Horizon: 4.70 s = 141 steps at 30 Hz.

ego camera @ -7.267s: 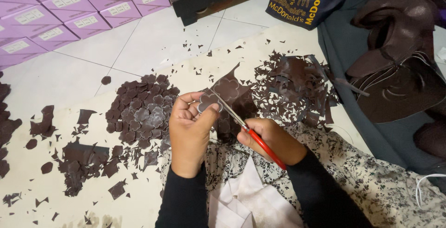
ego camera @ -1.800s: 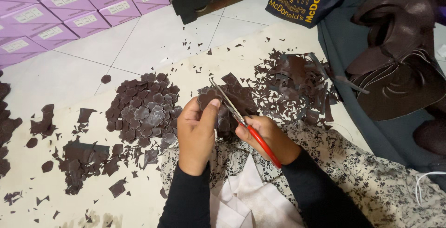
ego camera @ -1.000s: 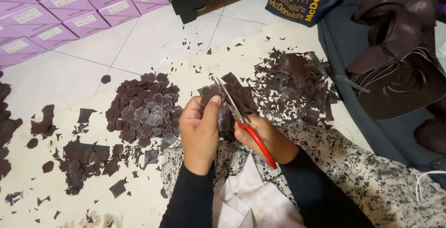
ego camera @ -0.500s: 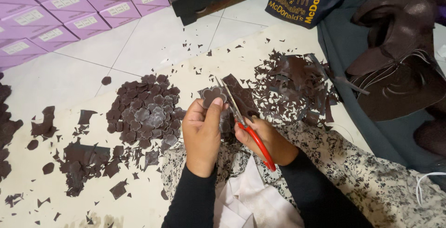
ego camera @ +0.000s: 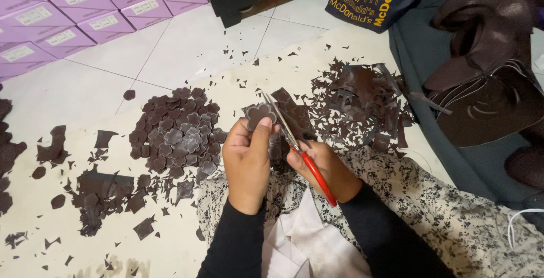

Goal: The person uses red-handled scissors to cut flower-shaped pieces from a strip of dark brown material. They hold the material with their left hand and cut with their right, placing the finished pieces into a growing pile on the floor.

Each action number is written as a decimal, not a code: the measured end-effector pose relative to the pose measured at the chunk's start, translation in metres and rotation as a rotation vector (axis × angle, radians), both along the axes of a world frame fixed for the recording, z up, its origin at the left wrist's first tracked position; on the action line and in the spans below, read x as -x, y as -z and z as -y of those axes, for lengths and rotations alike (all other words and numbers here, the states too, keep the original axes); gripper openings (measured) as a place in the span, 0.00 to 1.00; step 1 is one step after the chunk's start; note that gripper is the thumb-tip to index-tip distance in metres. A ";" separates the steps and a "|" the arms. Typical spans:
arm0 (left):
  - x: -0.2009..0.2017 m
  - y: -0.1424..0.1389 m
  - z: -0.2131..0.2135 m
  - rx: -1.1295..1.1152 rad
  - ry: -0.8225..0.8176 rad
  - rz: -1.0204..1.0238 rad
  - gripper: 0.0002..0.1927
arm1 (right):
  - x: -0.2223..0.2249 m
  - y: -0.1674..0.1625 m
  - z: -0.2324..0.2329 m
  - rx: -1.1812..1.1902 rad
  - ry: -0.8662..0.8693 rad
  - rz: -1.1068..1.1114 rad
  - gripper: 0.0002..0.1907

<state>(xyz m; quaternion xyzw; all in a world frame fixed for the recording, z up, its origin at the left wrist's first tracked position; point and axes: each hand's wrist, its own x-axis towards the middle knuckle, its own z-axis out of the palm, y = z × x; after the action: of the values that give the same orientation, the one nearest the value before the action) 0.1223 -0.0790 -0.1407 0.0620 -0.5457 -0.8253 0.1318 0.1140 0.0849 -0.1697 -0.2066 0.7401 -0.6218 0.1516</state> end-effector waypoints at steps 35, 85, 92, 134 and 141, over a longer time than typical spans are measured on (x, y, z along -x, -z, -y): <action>-0.005 -0.013 0.027 0.126 0.091 -0.006 0.04 | 0.003 -0.008 -0.013 0.007 -0.111 0.104 0.22; -0.003 -0.003 0.003 0.011 0.144 -0.026 0.11 | -0.006 -0.009 -0.002 -0.049 -0.009 -0.043 0.24; -0.001 -0.003 0.009 -0.071 0.136 -0.060 0.10 | -0.005 0.001 -0.007 0.046 -0.032 0.134 0.27; 0.013 0.038 -0.003 0.019 0.360 0.065 0.08 | 0.021 -0.012 -0.031 0.321 0.370 0.210 0.11; -0.001 0.001 -0.003 0.795 0.012 -0.251 0.29 | 0.018 -0.014 -0.031 0.122 0.214 -0.207 0.10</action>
<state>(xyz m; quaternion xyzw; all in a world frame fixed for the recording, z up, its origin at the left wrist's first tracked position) 0.1230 -0.0761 -0.1413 -0.0979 -0.8017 -0.5524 0.2061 0.0956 0.1163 -0.1555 -0.1986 0.7306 -0.6533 -0.0055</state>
